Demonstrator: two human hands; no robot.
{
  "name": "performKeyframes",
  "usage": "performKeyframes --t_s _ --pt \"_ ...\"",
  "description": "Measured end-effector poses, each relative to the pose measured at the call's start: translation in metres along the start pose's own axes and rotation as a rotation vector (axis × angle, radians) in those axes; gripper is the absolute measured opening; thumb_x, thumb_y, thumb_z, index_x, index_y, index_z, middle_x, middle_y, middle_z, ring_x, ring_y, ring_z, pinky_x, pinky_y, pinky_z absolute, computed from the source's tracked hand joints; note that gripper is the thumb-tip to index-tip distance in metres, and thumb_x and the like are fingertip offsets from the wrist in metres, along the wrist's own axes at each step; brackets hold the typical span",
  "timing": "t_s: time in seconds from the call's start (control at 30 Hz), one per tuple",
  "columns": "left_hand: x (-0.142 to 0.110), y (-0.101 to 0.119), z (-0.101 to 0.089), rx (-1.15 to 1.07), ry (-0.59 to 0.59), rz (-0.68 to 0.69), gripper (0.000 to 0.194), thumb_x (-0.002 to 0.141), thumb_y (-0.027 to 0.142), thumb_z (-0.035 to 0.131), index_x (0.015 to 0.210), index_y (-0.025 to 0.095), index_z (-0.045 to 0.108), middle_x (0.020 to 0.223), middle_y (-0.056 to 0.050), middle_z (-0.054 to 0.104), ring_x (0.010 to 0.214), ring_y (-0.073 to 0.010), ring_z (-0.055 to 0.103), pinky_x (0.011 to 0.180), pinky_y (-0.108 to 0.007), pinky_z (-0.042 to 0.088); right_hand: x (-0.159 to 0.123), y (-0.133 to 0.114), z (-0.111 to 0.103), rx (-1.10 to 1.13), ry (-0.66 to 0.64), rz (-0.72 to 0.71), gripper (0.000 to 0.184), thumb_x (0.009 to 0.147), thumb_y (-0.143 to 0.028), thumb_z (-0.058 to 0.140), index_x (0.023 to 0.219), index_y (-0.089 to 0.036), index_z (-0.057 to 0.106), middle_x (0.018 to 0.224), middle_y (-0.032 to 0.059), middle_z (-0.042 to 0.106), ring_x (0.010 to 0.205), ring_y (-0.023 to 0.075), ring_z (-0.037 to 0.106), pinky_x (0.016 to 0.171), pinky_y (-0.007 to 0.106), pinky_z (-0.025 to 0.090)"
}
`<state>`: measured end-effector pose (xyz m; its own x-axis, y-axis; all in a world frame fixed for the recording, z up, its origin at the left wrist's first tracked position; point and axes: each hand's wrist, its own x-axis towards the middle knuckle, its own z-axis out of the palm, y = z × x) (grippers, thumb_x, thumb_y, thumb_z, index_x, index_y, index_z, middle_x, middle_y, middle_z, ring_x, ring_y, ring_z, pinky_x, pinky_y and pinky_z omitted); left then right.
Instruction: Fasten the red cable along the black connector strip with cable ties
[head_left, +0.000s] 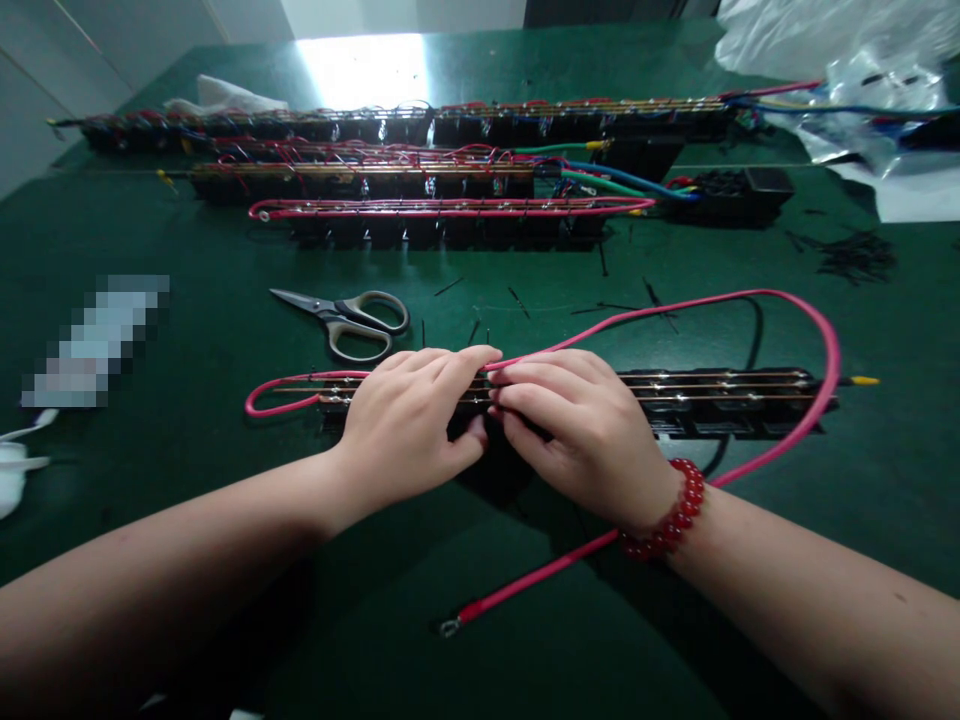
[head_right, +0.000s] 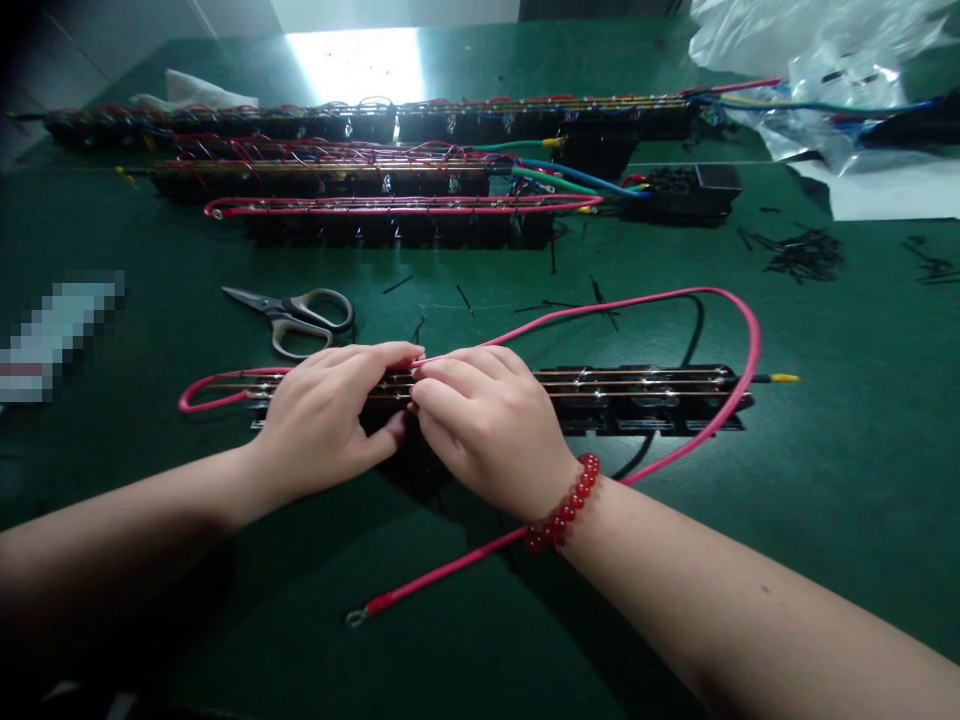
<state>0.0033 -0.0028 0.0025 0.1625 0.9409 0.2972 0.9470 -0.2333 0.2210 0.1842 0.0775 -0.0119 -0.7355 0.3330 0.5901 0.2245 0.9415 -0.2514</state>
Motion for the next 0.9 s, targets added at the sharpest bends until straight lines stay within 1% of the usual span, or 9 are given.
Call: performKeyframes --t_s 0.13,0.27,0.47,0.63,0.77,0.9 --pt "0.0002 0.0004 -0.0003 -0.030 0.005 -0.022 0.051 0.080 0.027 0.057 0.131 0.020 0.052 0.124 -0.005 0.069 0.108 -0.0241 0.066 0.090 -0.037 0.050 0.0013 -0.0007 -0.0006 -0.001 -0.014 0.005 0.009 0.089 -0.016 0.058 0.092 -0.016 0.067 0.098 0.0065 0.075 0.095 0.0238 0.066 0.085 0.039 0.051" --pt "0.0005 0.0000 0.0002 -0.049 0.007 -0.028 0.053 0.079 0.025 0.058 0.131 0.021 0.052 0.125 -0.004 0.068 0.109 -0.0237 0.066 0.092 -0.038 0.050 0.0012 -0.0007 -0.0011 0.007 -0.014 0.010 0.012 0.090 -0.015 0.056 0.095 -0.015 0.067 0.099 0.0071 0.075 0.095 0.0241 0.067 0.085 0.040 0.053" --pt "-0.0006 -0.0016 0.0019 -0.069 0.037 -0.020 0.055 0.078 0.025 0.060 0.132 0.019 0.051 0.127 -0.004 0.068 0.111 -0.0231 0.066 0.093 -0.036 0.051 0.0007 -0.0011 -0.0007 0.022 -0.010 0.035 0.012 0.090 -0.016 0.056 0.095 -0.016 0.068 0.100 0.0075 0.075 0.095 0.0240 0.067 0.086 0.041 0.053" --pt "-0.0007 -0.0010 0.0018 -0.088 0.040 -0.029 0.057 0.078 0.024 0.061 0.134 0.017 0.051 0.129 -0.004 0.067 0.112 -0.0218 0.065 0.097 -0.036 0.050 0.0015 -0.0014 -0.0009 0.047 -0.008 0.064 0.012 0.090 -0.017 0.057 0.095 -0.016 0.068 0.101 0.0089 0.075 0.095 0.0234 0.067 0.087 0.041 0.053" --pt "-0.0006 -0.0005 0.0019 -0.093 0.047 -0.038 0.062 0.077 0.022 0.062 0.137 0.017 0.050 0.131 -0.005 0.066 0.112 -0.0213 0.065 0.098 -0.035 0.050 0.0017 -0.0010 -0.0007 0.048 -0.017 0.066 0.012 0.091 -0.018 0.057 0.094 -0.017 0.068 0.102 0.0086 0.075 0.095 0.0234 0.067 0.088 0.042 0.053" --pt "-0.0009 -0.0017 0.0028 -0.082 0.037 -0.026 0.060 0.077 0.024 0.061 0.136 0.017 0.052 0.131 -0.004 0.066 0.112 -0.0216 0.065 0.099 -0.036 0.049 0.0020 -0.0011 -0.0003 0.043 -0.019 0.065 0.012 0.090 -0.018 0.056 0.094 -0.017 0.068 0.100 0.0085 0.075 0.093 0.0236 0.067 0.086 0.042 0.053"
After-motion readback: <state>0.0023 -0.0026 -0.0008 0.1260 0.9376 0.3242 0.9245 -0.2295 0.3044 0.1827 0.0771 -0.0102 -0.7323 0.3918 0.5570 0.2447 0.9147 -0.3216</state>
